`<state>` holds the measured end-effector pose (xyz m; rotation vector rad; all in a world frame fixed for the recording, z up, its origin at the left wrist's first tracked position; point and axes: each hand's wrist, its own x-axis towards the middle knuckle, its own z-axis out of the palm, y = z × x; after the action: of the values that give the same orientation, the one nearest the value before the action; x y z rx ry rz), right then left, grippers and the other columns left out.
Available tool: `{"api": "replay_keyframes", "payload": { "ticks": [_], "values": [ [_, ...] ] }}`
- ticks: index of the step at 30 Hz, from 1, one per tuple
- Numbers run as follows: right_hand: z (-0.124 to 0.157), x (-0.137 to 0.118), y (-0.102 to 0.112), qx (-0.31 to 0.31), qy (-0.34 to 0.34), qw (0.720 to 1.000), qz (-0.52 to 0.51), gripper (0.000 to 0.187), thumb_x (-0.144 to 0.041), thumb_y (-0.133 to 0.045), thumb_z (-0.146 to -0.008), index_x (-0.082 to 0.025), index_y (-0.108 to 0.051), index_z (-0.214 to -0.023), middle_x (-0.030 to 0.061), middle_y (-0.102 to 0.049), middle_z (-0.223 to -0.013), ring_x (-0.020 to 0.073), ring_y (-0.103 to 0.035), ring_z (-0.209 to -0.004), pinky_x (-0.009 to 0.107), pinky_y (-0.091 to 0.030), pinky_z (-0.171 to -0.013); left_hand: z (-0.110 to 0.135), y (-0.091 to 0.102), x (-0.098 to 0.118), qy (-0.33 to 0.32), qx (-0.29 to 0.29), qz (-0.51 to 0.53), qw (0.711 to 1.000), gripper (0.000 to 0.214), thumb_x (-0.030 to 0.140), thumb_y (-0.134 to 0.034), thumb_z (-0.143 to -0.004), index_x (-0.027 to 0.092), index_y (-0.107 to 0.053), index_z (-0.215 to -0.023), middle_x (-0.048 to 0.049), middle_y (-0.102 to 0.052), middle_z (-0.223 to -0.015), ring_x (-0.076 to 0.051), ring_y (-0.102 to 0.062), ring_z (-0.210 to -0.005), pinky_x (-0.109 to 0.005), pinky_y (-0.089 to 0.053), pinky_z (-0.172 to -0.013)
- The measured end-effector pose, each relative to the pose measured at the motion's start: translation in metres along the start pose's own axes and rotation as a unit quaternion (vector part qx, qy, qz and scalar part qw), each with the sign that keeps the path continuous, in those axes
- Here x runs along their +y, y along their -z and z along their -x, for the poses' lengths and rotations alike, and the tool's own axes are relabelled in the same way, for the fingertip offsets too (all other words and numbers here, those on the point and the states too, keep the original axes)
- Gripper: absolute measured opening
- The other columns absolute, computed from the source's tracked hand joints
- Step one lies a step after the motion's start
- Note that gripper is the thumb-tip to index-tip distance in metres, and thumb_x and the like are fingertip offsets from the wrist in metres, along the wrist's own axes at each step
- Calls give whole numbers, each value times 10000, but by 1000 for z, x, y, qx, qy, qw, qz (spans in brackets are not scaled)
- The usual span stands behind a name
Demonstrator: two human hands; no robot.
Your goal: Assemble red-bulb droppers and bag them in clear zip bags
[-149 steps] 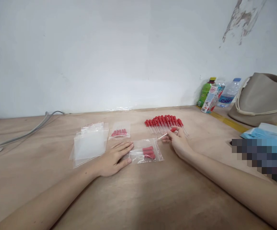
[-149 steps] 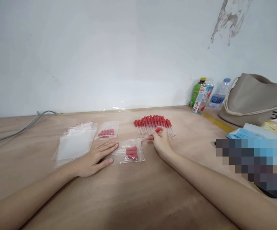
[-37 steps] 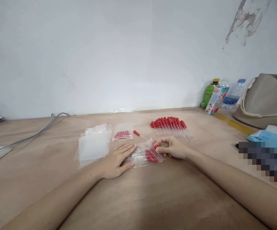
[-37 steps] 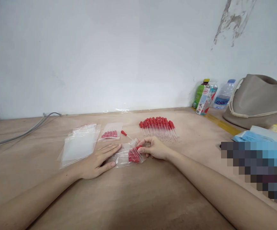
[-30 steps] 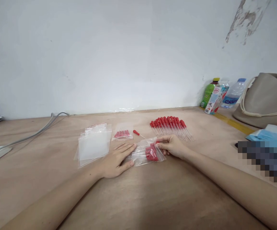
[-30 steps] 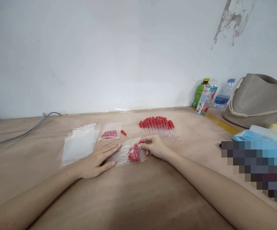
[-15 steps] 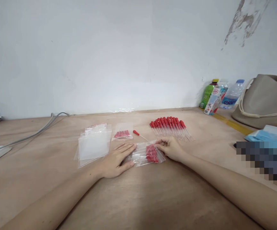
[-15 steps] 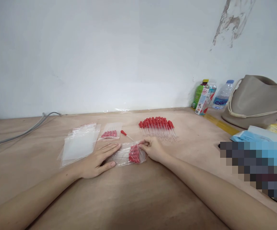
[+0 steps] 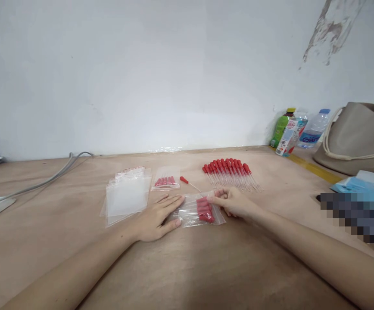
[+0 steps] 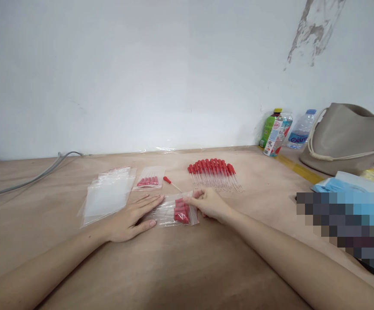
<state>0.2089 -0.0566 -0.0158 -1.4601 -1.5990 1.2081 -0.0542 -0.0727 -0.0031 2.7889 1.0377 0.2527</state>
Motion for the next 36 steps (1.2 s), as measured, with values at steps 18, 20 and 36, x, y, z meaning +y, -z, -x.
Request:
{"api": "replay_keyframes", "payload": {
  "ticks": [18,20,36],
  "values": [
    [-21,-30,24,-15,73,930,-361,84,-186,-539,-746,-140,-575,-807,70,-662,-785,150,-634,-698,290,-521,-663,0,-11,-10,148,219,-98,959,452,415,-364,-876,216,-404,-1279,-61,-414,-1326,-244,-286,-1263,-435,-247,-1032],
    [-29,-40,15,11,72,921,-384,52,-154,-508,-757,-144,-559,-760,62,-660,-758,145,-634,-701,278,-519,-664,-1,-13,-14,193,229,-126,946,456,425,-350,-873,192,-433,-1256,-87,-428,-1303,-260,-303,-1244,-445,-260,-1008],
    [-89,-68,-97,24,2,952,-304,119,-153,-503,-768,-167,-467,-655,6,-557,-647,92,-580,-617,228,-515,-635,10,6,-63,489,79,-187,848,737,563,-210,-819,43,-298,-1334,-221,-238,-1399,-395,-121,-1297,-536,-169,-986]
  ]
}}
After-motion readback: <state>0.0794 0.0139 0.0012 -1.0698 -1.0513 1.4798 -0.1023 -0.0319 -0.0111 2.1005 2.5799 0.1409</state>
